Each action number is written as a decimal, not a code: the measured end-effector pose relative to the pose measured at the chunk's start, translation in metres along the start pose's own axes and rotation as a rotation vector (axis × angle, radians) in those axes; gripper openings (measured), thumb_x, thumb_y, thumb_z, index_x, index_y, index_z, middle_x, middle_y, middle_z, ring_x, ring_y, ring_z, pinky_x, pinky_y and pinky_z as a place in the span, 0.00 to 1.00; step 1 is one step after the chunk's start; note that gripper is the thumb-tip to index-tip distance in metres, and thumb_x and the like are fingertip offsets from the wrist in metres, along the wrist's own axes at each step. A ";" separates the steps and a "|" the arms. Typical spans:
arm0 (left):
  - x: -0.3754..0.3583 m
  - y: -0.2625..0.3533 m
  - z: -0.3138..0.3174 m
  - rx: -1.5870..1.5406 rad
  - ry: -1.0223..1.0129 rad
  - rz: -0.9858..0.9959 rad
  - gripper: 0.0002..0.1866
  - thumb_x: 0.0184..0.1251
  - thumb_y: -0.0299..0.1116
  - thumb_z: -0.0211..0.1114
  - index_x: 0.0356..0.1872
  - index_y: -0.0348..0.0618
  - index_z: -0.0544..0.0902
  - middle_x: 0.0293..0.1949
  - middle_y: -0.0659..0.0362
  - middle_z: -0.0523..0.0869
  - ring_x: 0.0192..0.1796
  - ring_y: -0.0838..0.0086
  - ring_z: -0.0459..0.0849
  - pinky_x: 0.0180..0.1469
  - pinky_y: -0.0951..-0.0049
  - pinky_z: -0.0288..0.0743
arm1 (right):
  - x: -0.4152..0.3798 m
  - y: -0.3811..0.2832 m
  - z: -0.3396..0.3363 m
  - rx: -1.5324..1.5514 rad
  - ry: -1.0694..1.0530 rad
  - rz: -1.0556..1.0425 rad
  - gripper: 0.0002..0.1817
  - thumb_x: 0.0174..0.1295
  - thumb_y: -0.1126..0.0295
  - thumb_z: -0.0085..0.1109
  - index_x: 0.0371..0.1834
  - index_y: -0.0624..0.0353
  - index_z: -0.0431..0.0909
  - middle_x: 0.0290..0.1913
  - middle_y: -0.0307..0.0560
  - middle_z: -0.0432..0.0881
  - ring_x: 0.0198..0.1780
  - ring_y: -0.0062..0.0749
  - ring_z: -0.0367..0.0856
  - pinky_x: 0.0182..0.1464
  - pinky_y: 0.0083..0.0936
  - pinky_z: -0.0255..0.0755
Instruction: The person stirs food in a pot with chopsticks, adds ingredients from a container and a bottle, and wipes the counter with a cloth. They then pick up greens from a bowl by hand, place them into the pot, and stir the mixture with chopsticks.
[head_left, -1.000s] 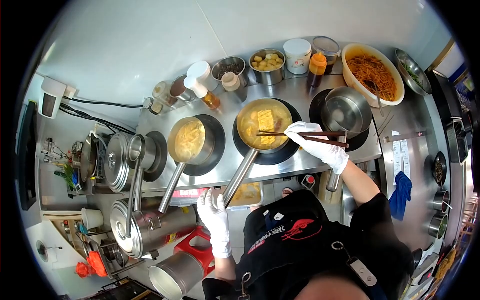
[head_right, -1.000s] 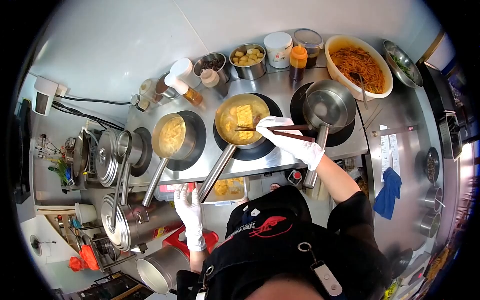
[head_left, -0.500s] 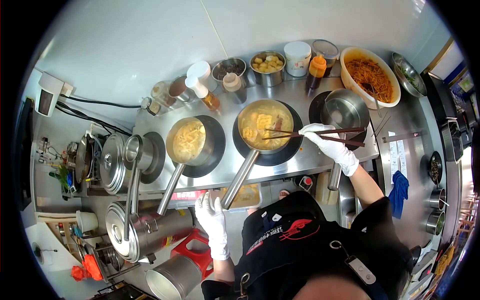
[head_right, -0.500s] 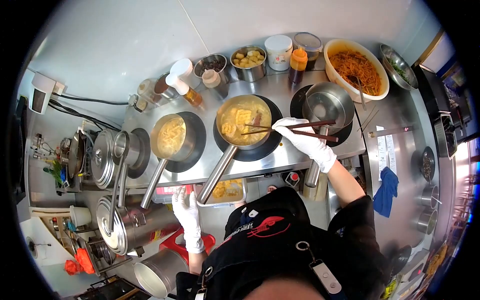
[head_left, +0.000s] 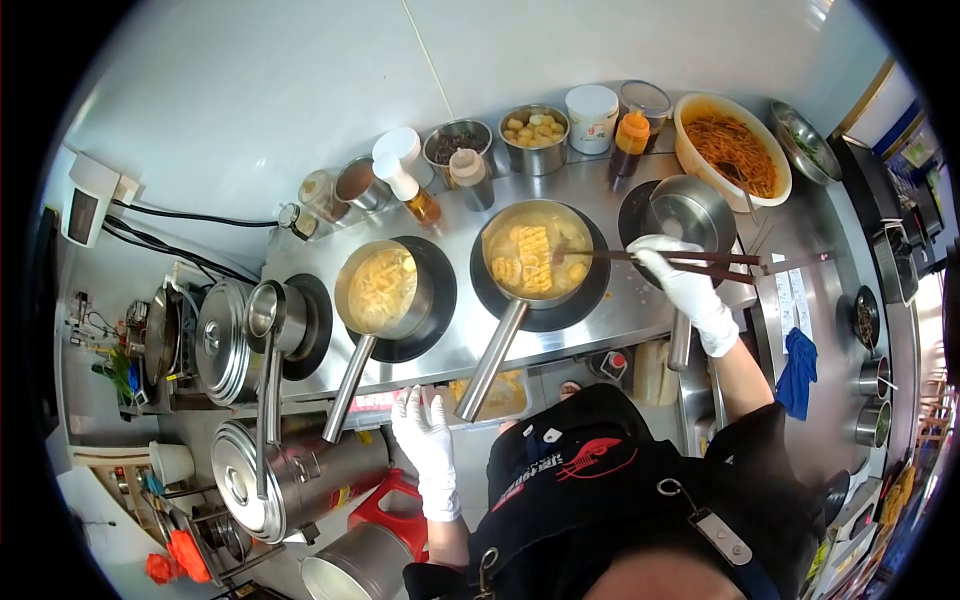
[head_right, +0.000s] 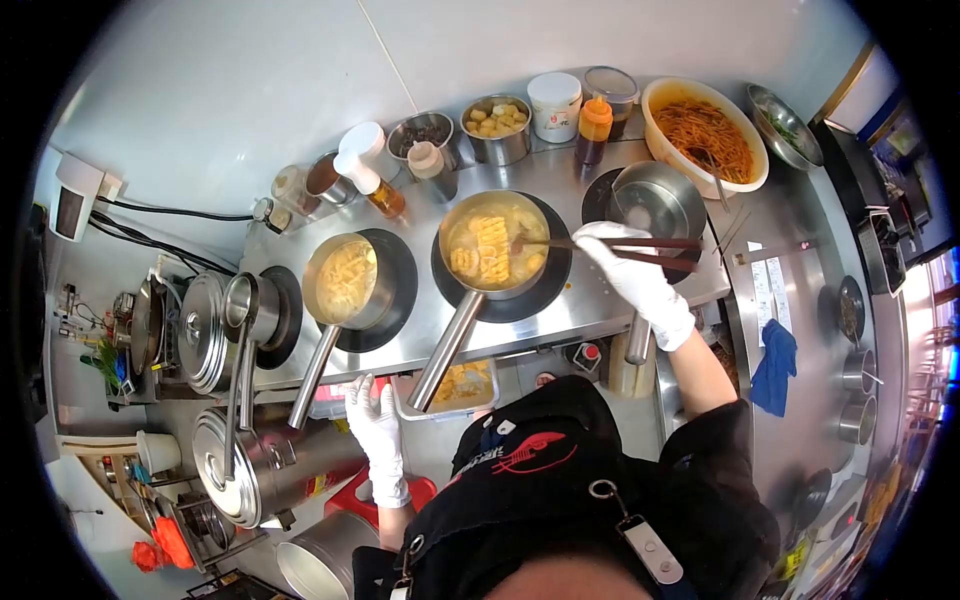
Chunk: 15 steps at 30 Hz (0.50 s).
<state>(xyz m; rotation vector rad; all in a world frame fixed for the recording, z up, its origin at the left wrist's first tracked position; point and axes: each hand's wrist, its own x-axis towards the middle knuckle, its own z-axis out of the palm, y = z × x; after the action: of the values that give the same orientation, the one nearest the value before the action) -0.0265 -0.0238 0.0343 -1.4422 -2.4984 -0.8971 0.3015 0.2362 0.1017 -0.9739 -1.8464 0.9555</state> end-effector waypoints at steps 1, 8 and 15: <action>0.001 -0.003 0.000 -0.016 -0.013 0.001 0.19 0.57 0.32 0.71 0.49 0.36 0.83 0.50 0.49 0.83 0.54 0.55 0.79 0.59 0.60 0.71 | -0.001 0.007 0.012 -0.056 0.010 0.060 0.06 0.61 0.73 0.62 0.38 0.64 0.84 0.40 0.48 0.86 0.42 0.33 0.85 0.46 0.25 0.77; 0.009 -0.015 -0.005 -0.049 -0.038 0.017 0.19 0.58 0.33 0.71 0.50 0.37 0.82 0.51 0.48 0.82 0.55 0.55 0.79 0.60 0.59 0.70 | 0.001 -0.005 0.022 -0.174 0.066 0.045 0.08 0.62 0.71 0.63 0.39 0.65 0.83 0.41 0.51 0.86 0.43 0.35 0.85 0.48 0.26 0.76; 0.011 -0.032 -0.010 -0.086 -0.065 0.031 0.20 0.58 0.33 0.71 0.51 0.37 0.82 0.52 0.48 0.82 0.56 0.54 0.78 0.60 0.58 0.70 | 0.004 -0.001 0.065 -0.155 0.034 0.045 0.09 0.63 0.71 0.62 0.41 0.67 0.83 0.41 0.52 0.86 0.46 0.37 0.84 0.51 0.26 0.76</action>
<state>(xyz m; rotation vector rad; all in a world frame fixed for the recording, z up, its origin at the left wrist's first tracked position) -0.0607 -0.0331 0.0323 -1.5557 -2.5043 -0.9797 0.2417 0.2238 0.0798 -1.1226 -1.8991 0.8270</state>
